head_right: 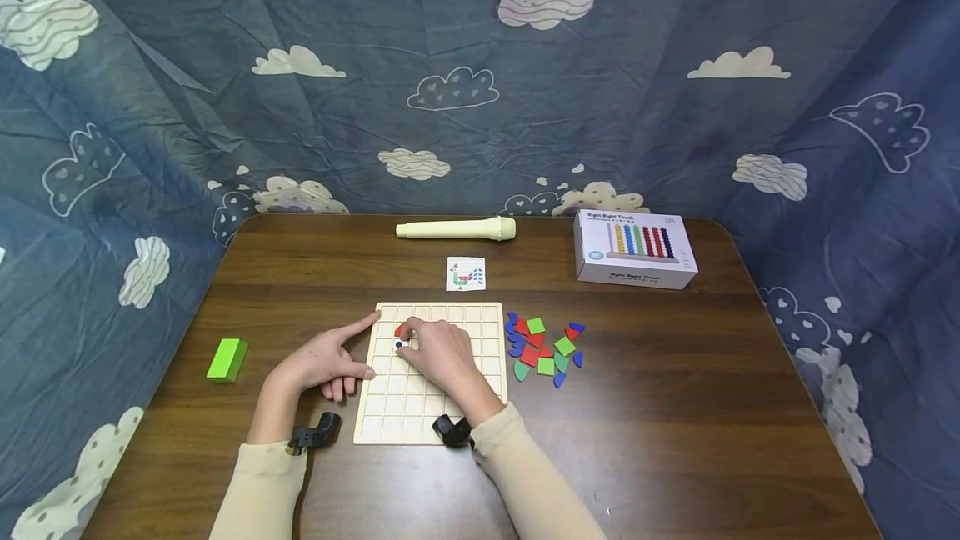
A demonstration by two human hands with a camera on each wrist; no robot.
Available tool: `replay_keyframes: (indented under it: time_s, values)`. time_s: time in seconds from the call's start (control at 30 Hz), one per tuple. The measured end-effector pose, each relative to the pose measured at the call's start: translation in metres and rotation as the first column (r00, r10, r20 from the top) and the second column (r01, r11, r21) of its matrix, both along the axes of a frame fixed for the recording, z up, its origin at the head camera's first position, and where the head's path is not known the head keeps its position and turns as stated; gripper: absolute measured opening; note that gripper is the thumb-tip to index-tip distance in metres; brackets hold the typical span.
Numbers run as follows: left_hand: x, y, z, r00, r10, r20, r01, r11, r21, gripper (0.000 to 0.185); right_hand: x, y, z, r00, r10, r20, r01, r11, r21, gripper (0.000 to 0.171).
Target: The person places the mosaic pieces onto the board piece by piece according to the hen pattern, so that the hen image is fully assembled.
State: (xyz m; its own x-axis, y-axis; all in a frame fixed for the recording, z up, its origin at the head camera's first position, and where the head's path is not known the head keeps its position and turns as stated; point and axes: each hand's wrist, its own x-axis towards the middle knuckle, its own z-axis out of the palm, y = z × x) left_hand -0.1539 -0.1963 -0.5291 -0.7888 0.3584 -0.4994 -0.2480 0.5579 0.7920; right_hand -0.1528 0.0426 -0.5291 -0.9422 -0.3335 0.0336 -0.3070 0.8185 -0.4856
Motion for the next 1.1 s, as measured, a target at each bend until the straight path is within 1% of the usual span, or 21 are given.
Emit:
replay_keyframes:
  time_s: [0.4, 0.53, 0.63, 0.77, 0.83, 0.9, 1.0, 1.1]
  values:
    - [0.001, -0.001, -0.001, 1.000, 0.000, 0.000, 0.000, 1.000, 0.012, 0.102, 0.001, 0.002, 0.001, 1.000, 0.008, 0.006, -0.008, 1.000, -0.015, 0.019]
    - [0.001, 0.000, 0.000, 1.000, 0.005, 0.000, -0.005, 1.000, 0.002, 0.101, 0.004, 0.010, 0.008, 1.000, -0.007, 0.020, 0.009, 0.997, -0.077, 0.016]
    - [0.001, 0.001, 0.000, 1.000, 0.012, 0.006, -0.012, 1.000, -0.004, 0.102, 0.009, 0.025, 0.019, 0.999, -0.028, 0.032, 0.032, 0.988, -0.150, 0.015]
    - [0.002, 0.001, 0.000, 1.000, 0.015, 0.001, -0.015, 1.000, -0.003, 0.103, 0.012, 0.057, 0.033, 0.998, -0.055, 0.036, 0.062, 0.965, -0.256, 0.014]
    - [0.002, 0.000, 0.001, 1.000, 0.016, -0.005, -0.017, 1.000, -0.003, 0.103, 0.010, 0.080, 0.037, 0.996, -0.085, 0.035, 0.092, 0.944, -0.317, 0.014]
    - [0.002, 0.000, 0.001, 1.000, 0.018, -0.013, -0.018, 1.000, -0.004, 0.103, 0.007, 0.106, 0.039, 0.990, -0.138, 0.040, 0.143, 0.919, -0.367, 0.016]
    - [0.002, 0.000, 0.001, 1.000, 0.015, -0.017, -0.015, 1.000, -0.007, 0.102, 0.006, 0.146, 0.037, 0.968, -0.239, 0.070, 0.247, 0.879, -0.408, 0.018]
    - [0.002, 0.000, 0.001, 1.000, 0.005, -0.017, -0.005, 1.000, -0.005, 0.103, 0.010, 0.180, 0.029, 0.937, -0.323, 0.130, 0.348, 0.854, -0.387, 0.022]
